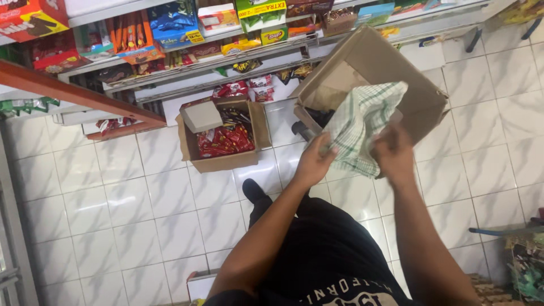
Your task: The person wipes individual snack boxes and bars with a cloth, scans them with a handheld scanner, and places them onto retail shelves.
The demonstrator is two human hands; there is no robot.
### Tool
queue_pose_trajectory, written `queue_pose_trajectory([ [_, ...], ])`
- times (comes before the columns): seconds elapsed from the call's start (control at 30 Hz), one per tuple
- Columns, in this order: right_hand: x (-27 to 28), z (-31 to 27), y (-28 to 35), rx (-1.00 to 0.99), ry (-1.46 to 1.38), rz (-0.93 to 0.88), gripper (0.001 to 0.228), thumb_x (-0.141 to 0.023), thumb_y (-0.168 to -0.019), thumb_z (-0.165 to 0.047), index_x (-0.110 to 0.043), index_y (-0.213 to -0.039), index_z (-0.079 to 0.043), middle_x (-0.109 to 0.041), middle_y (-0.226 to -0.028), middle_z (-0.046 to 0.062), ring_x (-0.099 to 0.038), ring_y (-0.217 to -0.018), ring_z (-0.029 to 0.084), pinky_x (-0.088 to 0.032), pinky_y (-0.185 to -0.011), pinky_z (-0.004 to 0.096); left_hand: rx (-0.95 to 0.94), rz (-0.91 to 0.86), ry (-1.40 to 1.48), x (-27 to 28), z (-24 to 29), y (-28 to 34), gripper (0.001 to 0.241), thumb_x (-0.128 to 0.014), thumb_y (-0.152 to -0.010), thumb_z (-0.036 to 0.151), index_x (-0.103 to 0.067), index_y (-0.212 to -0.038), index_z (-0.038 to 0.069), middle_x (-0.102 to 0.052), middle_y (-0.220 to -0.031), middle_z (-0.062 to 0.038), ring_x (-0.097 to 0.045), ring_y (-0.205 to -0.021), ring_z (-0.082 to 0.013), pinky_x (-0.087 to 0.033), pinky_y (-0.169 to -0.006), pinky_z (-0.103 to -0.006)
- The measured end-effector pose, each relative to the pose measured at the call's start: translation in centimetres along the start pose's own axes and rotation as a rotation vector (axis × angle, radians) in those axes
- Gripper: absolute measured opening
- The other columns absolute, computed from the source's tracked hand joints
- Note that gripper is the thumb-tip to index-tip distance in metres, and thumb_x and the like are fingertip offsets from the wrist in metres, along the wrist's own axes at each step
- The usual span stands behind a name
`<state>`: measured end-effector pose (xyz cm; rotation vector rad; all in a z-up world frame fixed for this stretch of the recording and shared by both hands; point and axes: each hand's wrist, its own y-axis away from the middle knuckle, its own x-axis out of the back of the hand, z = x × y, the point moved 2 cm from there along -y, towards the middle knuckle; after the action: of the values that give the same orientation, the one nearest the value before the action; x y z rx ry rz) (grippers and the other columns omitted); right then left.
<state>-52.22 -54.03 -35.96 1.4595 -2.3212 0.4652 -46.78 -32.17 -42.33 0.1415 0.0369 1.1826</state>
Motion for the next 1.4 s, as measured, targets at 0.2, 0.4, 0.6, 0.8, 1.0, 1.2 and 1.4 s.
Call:
queue_pose_trajectory([
  [0.2,-9.2,-0.3,4.5,-0.124,-0.086,-0.497,0.024,-0.066,-0.093,-0.015,-0.069,-0.114,-0.005,-0.074,-0.096,0.008,-0.071,-0.085,0.017,-0.055,-0.076,0.032,0.21,0.099,-0.102,3.6,-2.8,6.7,0.035,-0.066,-0.098,0.028,-0.067,-0.12,0.001,-0.076,-0.099,-0.016,-0.074,-0.089,-0.0233,-0.058,-0.082,-0.0351],
  [0.4,-17.1,-5.7,6.0,-0.045,0.017,-0.875,0.021,-0.068,-0.096,-0.023,-0.073,-0.107,-0.005,-0.075,-0.089,0.007,-0.072,-0.079,0.016,-0.055,-0.074,0.031,0.215,0.293,0.046,8.6,-1.6,10.6,0.025,-0.058,-0.099,0.017,-0.068,-0.116,0.002,-0.077,-0.095,-0.012,-0.074,-0.087,-0.0187,-0.058,-0.08,-0.0305],
  [0.6,-26.5,-3.6,3.3,-0.102,-0.101,-1.072,0.021,-0.065,-0.096,-0.022,-0.072,-0.105,-0.005,-0.075,-0.085,0.005,-0.07,-0.073,0.013,-0.056,-0.069,0.029,0.206,0.51,0.163,13.5,-2.3,12.1,0.023,-0.06,-0.101,0.018,-0.066,-0.115,0.001,-0.076,-0.097,-0.01,-0.072,-0.081,-0.0151,-0.057,-0.075,-0.0293],
  [0.8,-31.9,8.5,2.5,-0.023,0.551,-1.105,0.035,-0.062,-0.1,-0.029,-0.077,-0.092,0.001,-0.074,-0.087,0.013,-0.07,-0.07,0.02,-0.054,-0.071,0.039,0.308,0.596,0.085,17.6,-4.9,13.4,0.026,-0.062,-0.1,0.023,-0.069,-0.111,0.001,-0.074,-0.082,-0.009,-0.072,-0.074,-0.014,-0.056,-0.07,-0.0287],
  [1.0,-28.8,12.0,6.6,-0.361,0.491,-1.154,0.035,-0.067,-0.091,-0.034,-0.076,-0.096,0.0,-0.075,-0.086,0.013,-0.072,-0.065,0.023,-0.057,-0.063,0.038,0.342,0.562,0.099,21.0,-7.0,14.9,0.026,-0.064,-0.1,0.026,-0.072,-0.109,0.003,-0.072,-0.074,-0.01,-0.069,-0.069,-0.0145,-0.055,-0.067,-0.0289],
  [1.2,-30.5,11.8,8.5,-0.453,0.481,-1.13,0.036,-0.067,-0.094,-0.034,-0.073,-0.103,0.0,-0.075,-0.082,0.009,-0.072,-0.066,0.02,-0.057,-0.064,0.033,0.47,0.55,0.085,23.1,-15.3,15.7,0.025,-0.061,-0.096,0.022,-0.073,-0.108,0.004,-0.074,-0.08,-0.011,-0.073,-0.072,-0.0166,-0.056,-0.069,-0.0295],
  [1.4,-35.4,11.1,10.4,-0.569,0.317,-1.233,0.032,-0.066,-0.096,-0.031,-0.074,-0.1,0.0,-0.073,-0.083,0.015,-0.069,-0.07,0.024,-0.058,-0.067,0.037,0.376,0.623,0.173,19.6,-24.9,15.0,0.026,-0.058,-0.097,0.019,-0.073,-0.104,-0.001,-0.074,-0.082,-0.012,-0.073,-0.072,-0.019,-0.058,-0.068,-0.031],
])
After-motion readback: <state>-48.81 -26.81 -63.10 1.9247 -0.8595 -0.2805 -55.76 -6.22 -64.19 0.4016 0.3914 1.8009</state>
